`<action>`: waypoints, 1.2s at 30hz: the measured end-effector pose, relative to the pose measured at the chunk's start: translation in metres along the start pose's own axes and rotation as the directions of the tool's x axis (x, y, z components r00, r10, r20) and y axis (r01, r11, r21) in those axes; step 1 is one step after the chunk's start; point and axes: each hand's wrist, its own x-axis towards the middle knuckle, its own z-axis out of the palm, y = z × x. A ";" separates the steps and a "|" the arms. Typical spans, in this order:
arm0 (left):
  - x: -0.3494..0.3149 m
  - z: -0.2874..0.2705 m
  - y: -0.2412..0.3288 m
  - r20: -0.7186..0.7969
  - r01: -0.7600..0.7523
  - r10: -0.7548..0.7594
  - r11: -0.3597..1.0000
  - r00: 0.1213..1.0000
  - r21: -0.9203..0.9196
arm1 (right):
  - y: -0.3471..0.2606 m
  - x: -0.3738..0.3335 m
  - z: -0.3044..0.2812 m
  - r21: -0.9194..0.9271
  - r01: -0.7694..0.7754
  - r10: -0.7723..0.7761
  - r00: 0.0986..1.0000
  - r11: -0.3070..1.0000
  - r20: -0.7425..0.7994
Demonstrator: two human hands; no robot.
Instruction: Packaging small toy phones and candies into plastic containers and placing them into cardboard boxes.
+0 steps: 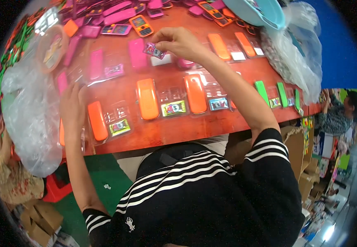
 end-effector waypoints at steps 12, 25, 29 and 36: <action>0.014 0.000 0.006 -0.006 0.019 -0.020 0.997 1.000 -0.081 | 0.047 0.009 0.011 -0.329 0.096 -0.084 0.995 0.940 0.050; 0.026 -0.012 0.084 -0.032 -0.033 0.022 0.918 0.999 -0.396 | 0.074 0.011 -0.249 -0.590 -0.192 -0.314 0.698 0.784 -0.644; 0.052 0.005 0.111 -0.035 -0.036 0.021 0.869 0.999 -0.494 | 0.121 0.025 -0.300 -0.659 -0.583 0.205 0.801 0.475 -0.562; 0.083 0.016 0.160 0.062 -0.114 0.178 0.822 0.982 -0.558 | 0.178 0.038 -0.337 -0.836 -0.459 0.246 0.884 0.300 -0.397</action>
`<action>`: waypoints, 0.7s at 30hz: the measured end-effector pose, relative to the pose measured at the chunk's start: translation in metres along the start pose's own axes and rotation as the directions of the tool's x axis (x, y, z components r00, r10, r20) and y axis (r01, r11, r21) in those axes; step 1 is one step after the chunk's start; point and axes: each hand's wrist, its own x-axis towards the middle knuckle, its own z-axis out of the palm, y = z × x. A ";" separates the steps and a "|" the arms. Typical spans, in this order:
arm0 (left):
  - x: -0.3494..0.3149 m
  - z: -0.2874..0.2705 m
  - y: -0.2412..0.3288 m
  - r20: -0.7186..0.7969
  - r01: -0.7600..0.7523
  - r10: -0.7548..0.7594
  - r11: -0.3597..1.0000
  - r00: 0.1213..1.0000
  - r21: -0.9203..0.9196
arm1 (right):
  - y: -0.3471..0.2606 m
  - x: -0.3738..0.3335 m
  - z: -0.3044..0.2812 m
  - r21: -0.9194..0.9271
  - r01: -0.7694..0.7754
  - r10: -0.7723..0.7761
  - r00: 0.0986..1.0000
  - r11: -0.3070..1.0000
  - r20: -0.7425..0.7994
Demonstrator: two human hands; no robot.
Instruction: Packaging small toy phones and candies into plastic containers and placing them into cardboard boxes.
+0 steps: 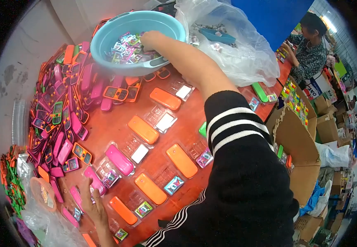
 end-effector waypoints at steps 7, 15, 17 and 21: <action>0.017 0.021 0.012 0.046 -0.036 0.040 0.995 0.998 -0.089 | 0.009 0.015 0.003 -0.112 0.119 -0.131 0.985 0.987 -0.112; 0.055 0.050 0.045 0.117 0.092 -0.032 0.831 0.993 -0.549 | 0.029 -0.033 -0.044 0.679 -0.096 0.349 0.904 0.728 -0.246; 0.072 0.062 0.068 0.253 0.270 -0.108 0.544 0.961 -0.794 | 0.013 -0.061 -0.052 0.996 0.082 0.318 0.946 -0.025 -0.070; 0.105 0.090 0.110 0.373 0.381 -0.080 0.150 0.924 -0.912 | -0.038 -0.148 -0.088 0.975 -0.159 -0.029 0.987 -0.159 0.156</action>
